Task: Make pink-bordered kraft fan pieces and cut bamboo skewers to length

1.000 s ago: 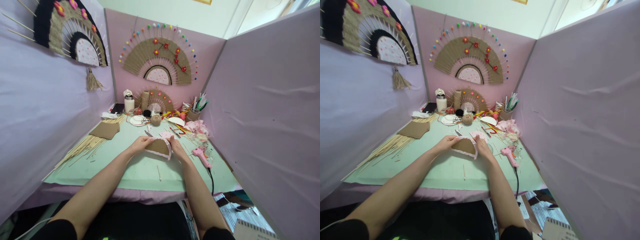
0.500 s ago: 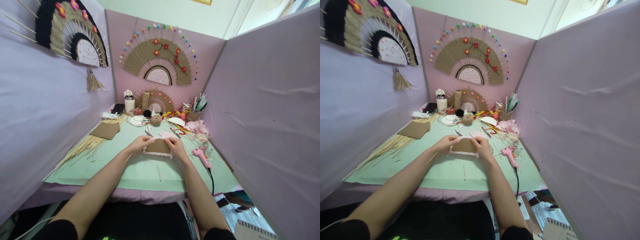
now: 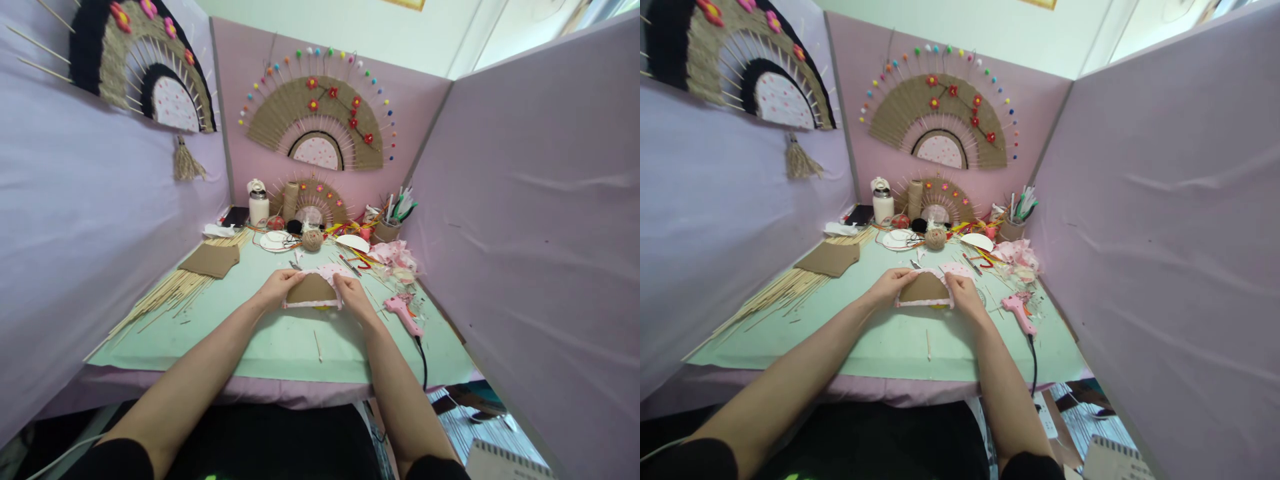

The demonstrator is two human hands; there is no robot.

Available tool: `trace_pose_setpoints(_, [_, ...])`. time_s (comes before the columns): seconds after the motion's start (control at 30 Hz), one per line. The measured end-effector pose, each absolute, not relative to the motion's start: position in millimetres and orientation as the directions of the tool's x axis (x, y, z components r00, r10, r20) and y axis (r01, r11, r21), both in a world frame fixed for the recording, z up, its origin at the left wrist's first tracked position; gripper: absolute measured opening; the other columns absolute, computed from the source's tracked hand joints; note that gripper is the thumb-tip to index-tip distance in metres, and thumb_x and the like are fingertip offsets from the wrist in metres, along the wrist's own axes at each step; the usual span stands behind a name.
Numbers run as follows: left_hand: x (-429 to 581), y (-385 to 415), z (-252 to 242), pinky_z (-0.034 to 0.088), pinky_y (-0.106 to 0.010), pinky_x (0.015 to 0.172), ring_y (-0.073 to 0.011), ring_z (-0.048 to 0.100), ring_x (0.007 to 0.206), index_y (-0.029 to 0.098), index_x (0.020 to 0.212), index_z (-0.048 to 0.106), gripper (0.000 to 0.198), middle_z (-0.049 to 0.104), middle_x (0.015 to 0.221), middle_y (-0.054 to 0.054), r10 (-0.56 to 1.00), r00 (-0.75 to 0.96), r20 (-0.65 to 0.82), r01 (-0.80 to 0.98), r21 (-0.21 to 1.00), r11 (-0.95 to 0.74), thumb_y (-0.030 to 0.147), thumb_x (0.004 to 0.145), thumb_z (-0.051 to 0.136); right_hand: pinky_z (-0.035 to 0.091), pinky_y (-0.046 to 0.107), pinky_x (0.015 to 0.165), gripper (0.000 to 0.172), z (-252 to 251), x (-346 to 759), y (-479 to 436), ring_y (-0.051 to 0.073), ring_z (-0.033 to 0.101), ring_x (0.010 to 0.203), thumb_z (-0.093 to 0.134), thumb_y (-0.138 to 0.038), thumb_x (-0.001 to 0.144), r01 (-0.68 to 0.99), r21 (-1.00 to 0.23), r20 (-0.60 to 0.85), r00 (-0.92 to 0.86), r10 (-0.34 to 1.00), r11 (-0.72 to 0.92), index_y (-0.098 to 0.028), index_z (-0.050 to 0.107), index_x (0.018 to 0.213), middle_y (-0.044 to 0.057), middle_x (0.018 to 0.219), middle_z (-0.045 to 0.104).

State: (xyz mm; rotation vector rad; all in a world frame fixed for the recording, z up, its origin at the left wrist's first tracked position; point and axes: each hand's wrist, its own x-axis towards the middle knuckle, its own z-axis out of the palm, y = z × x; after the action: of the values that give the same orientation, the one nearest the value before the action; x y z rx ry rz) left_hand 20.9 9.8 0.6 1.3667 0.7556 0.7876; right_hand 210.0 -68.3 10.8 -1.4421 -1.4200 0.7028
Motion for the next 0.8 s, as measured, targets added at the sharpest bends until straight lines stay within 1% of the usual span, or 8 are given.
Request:
trace_pose_setpoints(0.07, [21.9, 10.9, -1.4, 0.035, -0.022, 0.054, -0.0151, 0.055, 0.062, 0.012, 0.081, 0.069, 0.051, 0.064, 0.068, -0.002, 0.850, 0.526, -0.001, -0.037, 0.999, 0.023, 0.059, 0.063, 0.068, 0.024, 0.024, 0.042, 0.050, 9.1, 209.2, -67.3, 0.011, 0.034, 0.043, 0.048, -0.063, 0.078, 0.411, -0.904, 0.198, 0.148, 0.969, 0.122, -0.020, 0.047, 0.053, -0.004, 0.044, 0.037])
trace_pose_setpoints(0.17, [23.3, 11.1, -2.4, 0.034, -0.021, 0.053, -0.0138, 0.054, 0.061, 0.011, 0.081, 0.069, 0.051, 0.063, 0.066, -0.001, 0.849, 0.528, 0.008, -0.037, 0.999, 0.014, 0.059, 0.063, 0.069, 0.021, 0.024, 0.041, 0.048, 5.9, 209.6, -65.0, 0.009, 0.031, 0.044, 0.053, -0.060, 0.077, 0.405, -0.904, 0.210, 0.143, 0.967, 0.136, -0.019, 0.047, 0.052, -0.004, 0.045, 0.034])
trace_pose_setpoints(0.27, [23.6, 10.6, -0.4, 0.035, -0.020, 0.051, -0.0125, 0.053, 0.059, 0.011, 0.080, 0.067, 0.052, 0.062, 0.065, -0.002, 0.841, 0.541, -0.027, -0.092, 0.992, 0.091, 0.060, 0.062, 0.070, 0.022, 0.024, 0.042, 0.047, 4.8, 212.9, -63.4, 0.009, 0.031, 0.046, 0.053, -0.060, 0.076, 0.376, -0.915, 0.233, 0.196, 0.953, 0.146, -0.018, 0.048, 0.054, -0.004, 0.048, 0.035])
trace_pose_setpoints(0.37, [22.8, 9.9, 2.4, 0.041, -0.023, 0.051, -0.0130, 0.054, 0.058, 0.010, 0.083, 0.066, 0.057, 0.063, 0.069, -0.004, 0.805, 0.590, -0.058, -0.173, 0.965, 0.197, 0.064, 0.065, 0.066, 0.024, 0.024, 0.041, 0.047, 5.5, 216.7, -62.8, 0.010, 0.032, 0.045, 0.054, -0.061, 0.075, 0.319, -0.939, 0.219, 0.278, 0.935, 0.125, -0.018, 0.051, 0.057, -0.004, 0.049, 0.038])
trace_pose_setpoints(0.47, [21.9, 9.2, 3.5, 0.044, -0.023, 0.052, -0.0128, 0.056, 0.060, 0.011, 0.091, 0.066, 0.054, 0.066, 0.075, -0.006, 0.775, 0.630, -0.055, -0.185, 0.958, 0.219, 0.057, 0.064, 0.071, 0.024, 0.025, 0.039, 0.047, 6.2, 217.7, -63.0, 0.010, 0.032, 0.042, 0.055, -0.063, 0.073, 0.300, -0.947, 0.205, 0.297, 0.932, 0.113, -0.018, 0.053, 0.058, -0.004, 0.049, 0.039])
trace_pose_setpoints(0.57, [21.4, 9.3, 3.0, 0.044, -0.023, 0.051, -0.0131, 0.058, 0.060, 0.011, 0.093, 0.067, 0.052, 0.067, 0.077, -0.007, 0.780, 0.624, -0.051, -0.178, 0.962, 0.205, 0.052, 0.063, 0.074, 0.025, 0.026, 0.041, 0.053, 6.5, 216.8, -64.6, 0.011, 0.035, 0.040, 0.049, -0.068, 0.075, 0.313, -0.946, 0.185, 0.309, 0.933, 0.084, -0.020, 0.048, 0.054, -0.004, 0.044, 0.040])
trace_pose_setpoints(0.7, [21.1, 11.5, 1.9, 0.045, -0.023, 0.052, -0.0145, 0.059, 0.064, 0.011, 0.089, 0.067, 0.050, 0.068, 0.077, -0.006, 0.799, 0.601, -0.030, -0.207, 0.959, 0.192, 0.052, 0.062, 0.075, 0.031, 0.028, 0.047, 0.064, 7.8, 218.0, -66.9, 0.015, 0.043, 0.045, 0.028, -0.074, 0.081, 0.349, -0.937, 0.136, 0.314, 0.940, 0.019, -0.022, 0.040, 0.046, 0.001, 0.040, 0.043])
trace_pose_setpoints(0.8, [21.2, 13.2, 2.3, 0.045, -0.023, 0.050, -0.0138, 0.058, 0.061, 0.011, 0.086, 0.067, 0.047, 0.066, 0.076, -0.004, 0.819, 0.573, -0.035, -0.207, 0.960, 0.186, 0.051, 0.062, 0.074, 0.030, 0.027, 0.050, 0.060, 8.4, 220.9, -65.8, 0.014, 0.042, 0.049, 0.036, -0.072, 0.079, 0.369, -0.927, 0.175, 0.273, 0.946, 0.065, -0.021, 0.043, 0.048, 0.000, 0.044, 0.043])
